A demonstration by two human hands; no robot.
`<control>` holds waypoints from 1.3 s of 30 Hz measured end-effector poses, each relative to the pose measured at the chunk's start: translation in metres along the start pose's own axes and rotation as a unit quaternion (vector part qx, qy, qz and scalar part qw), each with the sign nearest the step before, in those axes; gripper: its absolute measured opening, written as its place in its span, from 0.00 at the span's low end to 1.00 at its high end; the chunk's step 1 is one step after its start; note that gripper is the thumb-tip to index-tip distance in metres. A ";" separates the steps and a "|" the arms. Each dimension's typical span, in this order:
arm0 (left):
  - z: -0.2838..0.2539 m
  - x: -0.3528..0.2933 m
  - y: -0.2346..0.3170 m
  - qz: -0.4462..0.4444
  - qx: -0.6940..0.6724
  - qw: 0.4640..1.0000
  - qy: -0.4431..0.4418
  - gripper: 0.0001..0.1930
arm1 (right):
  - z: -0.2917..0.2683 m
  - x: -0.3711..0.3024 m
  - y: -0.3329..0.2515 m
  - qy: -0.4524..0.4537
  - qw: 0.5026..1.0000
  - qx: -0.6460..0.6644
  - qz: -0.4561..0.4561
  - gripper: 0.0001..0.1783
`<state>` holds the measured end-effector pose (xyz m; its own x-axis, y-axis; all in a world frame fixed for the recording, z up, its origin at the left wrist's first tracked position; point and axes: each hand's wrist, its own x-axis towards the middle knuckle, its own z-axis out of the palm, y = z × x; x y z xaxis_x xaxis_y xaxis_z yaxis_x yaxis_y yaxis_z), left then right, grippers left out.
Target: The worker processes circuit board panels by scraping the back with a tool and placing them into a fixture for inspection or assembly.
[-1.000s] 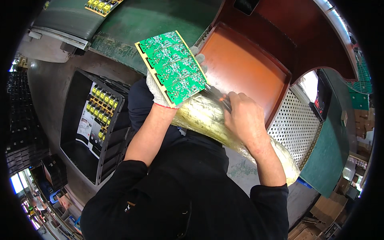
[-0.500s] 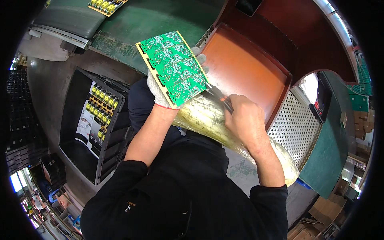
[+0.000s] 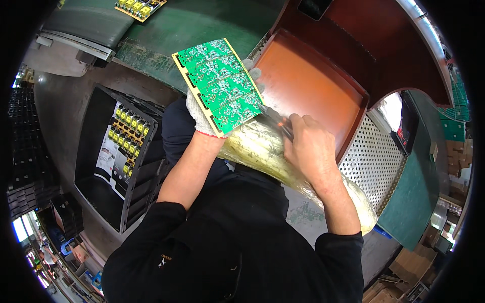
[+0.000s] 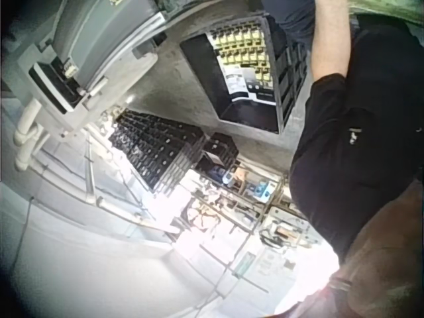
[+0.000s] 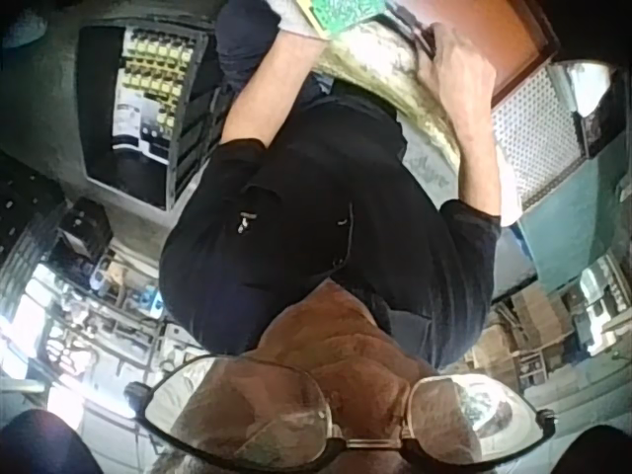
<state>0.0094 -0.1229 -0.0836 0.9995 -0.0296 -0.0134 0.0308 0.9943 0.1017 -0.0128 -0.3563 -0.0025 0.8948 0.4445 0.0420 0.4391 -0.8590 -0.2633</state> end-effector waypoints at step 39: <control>0.003 -0.003 -0.003 -0.006 0.019 0.999 -0.041 0.45 | 0.014 0.031 -0.001 0.003 1.000 -0.001 -0.001 0.10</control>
<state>0.0062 -0.1257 -0.0810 0.9964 -0.0507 0.0672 0.0409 0.9892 0.1404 0.0137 -0.3379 -0.0146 0.8940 0.4454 0.0484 0.4417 -0.8582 -0.2616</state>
